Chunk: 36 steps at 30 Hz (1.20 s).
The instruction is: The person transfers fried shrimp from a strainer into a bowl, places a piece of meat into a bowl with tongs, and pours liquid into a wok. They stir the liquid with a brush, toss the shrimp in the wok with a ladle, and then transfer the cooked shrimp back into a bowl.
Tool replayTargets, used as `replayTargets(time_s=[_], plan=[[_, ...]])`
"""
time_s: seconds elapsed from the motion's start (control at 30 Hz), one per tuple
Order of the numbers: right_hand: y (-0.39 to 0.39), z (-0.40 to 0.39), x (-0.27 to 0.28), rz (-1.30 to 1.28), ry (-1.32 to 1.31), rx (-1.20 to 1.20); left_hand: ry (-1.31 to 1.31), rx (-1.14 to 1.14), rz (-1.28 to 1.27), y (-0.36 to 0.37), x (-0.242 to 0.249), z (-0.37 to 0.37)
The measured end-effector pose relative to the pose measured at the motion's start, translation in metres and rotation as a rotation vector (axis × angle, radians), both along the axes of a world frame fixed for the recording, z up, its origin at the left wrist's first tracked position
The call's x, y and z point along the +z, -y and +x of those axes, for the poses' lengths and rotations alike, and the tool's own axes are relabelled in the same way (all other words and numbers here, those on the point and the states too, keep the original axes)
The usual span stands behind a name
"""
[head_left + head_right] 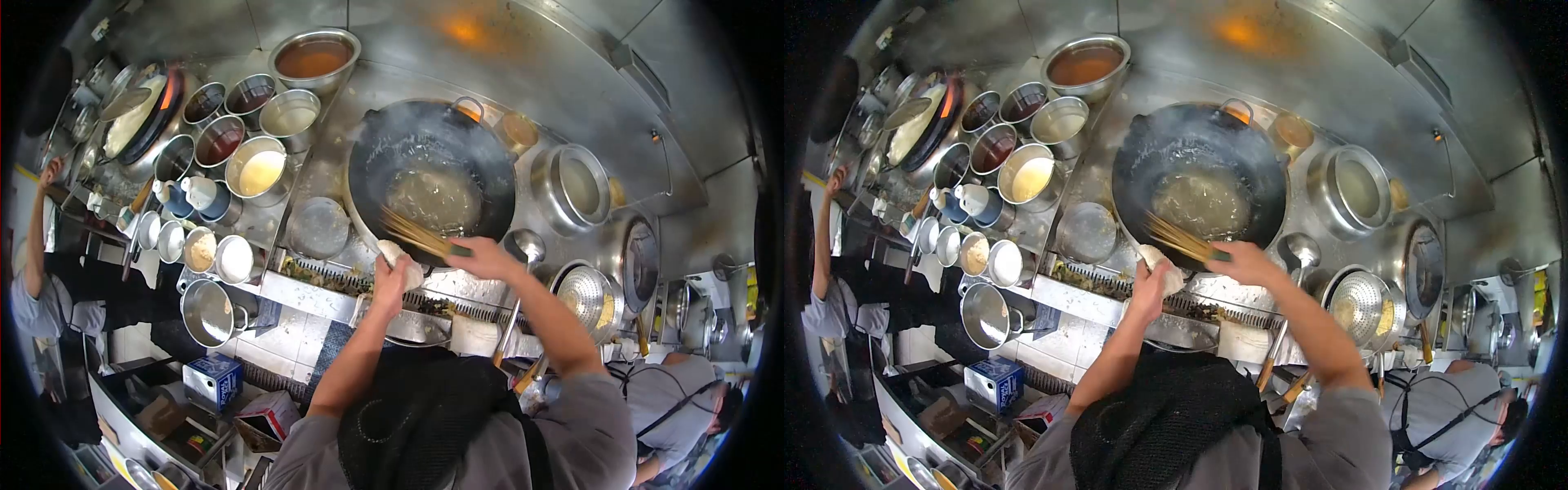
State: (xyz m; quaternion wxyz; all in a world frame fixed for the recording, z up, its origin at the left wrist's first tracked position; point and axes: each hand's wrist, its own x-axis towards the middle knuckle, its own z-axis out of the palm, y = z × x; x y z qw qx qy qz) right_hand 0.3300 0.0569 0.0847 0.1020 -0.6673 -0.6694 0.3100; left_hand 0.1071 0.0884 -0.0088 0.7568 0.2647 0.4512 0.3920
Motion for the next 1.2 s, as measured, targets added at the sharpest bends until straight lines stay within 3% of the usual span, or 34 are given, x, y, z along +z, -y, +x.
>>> replayTargets(time_s=[0.07, 0.13, 0.2, 0.27, 0.4, 0.53, 0.57, 0.63, 0.7, 0.83, 0.87, 0.97, 1.03, 1.07, 1.17, 1.2], plan=[[0.014, 0.049, 0.018, -0.143, 0.255, -0.007, -0.017, -0.033, -0.066, 0.001, -0.009, -0.001], [-0.014, 0.059, 0.035, -0.174, 0.469, -0.217, 0.056, -0.052, -0.103, -0.006, -0.011, -0.002], [-0.058, 0.048, 0.012, -0.045, 0.457, -0.305, 0.126, -0.079, -0.136, -0.007, -0.014, -0.003], [-0.088, 0.011, -0.016, -0.073, 0.448, -0.408, 0.143, -0.062, -0.084, -0.007, -0.016, -0.001], [-0.053, -0.04, -0.027, 0.025, 0.388, -0.294, 0.023, -0.02, -0.058, 0.001, 0.012, -0.001], [0.006, -0.003, 0.01, -0.262, 0.596, -0.236, 0.008, -0.05, -0.014, 0.004, 0.003, -0.005], [0.007, 0.026, -0.005, -0.193, 0.745, -0.197, 0.014, -0.036, -0.025, 0.004, 0.001, -0.005], [-0.023, 0.06, -0.017, -0.027, 0.796, -0.354, 0.054, -0.026, -0.064, 0.001, 0.003, -0.006], [-0.08, 0.068, -0.021, 0.109, 0.649, -0.477, 0.081, -0.023, -0.108, 0.001, 0.006, -0.01], [-0.163, -0.011, -0.045, 0.228, -0.015, -0.554, 0.111, -0.046, -0.162, -0.001, 0.005, -0.009], [-0.165, -0.034, -0.054, 0.296, -0.061, -0.549, 0.109, -0.053, -0.155, -0.002, 0.005, -0.008], [-0.122, -0.09, 0.003, -0.077, -0.389, -0.572, 0.088, -0.027, -0.079, -0.001, 0.0, -0.006], [-0.083, -0.088, -0.003, -0.113, -0.53, -0.488, 0.077, -0.029, -0.041, 0.002, 0.001, -0.005], [-0.061, -0.076, 0.003, -0.21, -0.519, -0.401, 0.063, 0.011, -0.039, 0.004, 0.007, -0.004], [0.007, -0.025, 0.012, -0.083, -0.036, -0.105, 0.001, 0.022, -0.033, 0.008, 0.004, -0.004], [0.026, -0.009, 0.032, -0.15, 0.239, -0.107, -0.048, 0.02, -0.016, 0.006, 0.0, -0.004]])
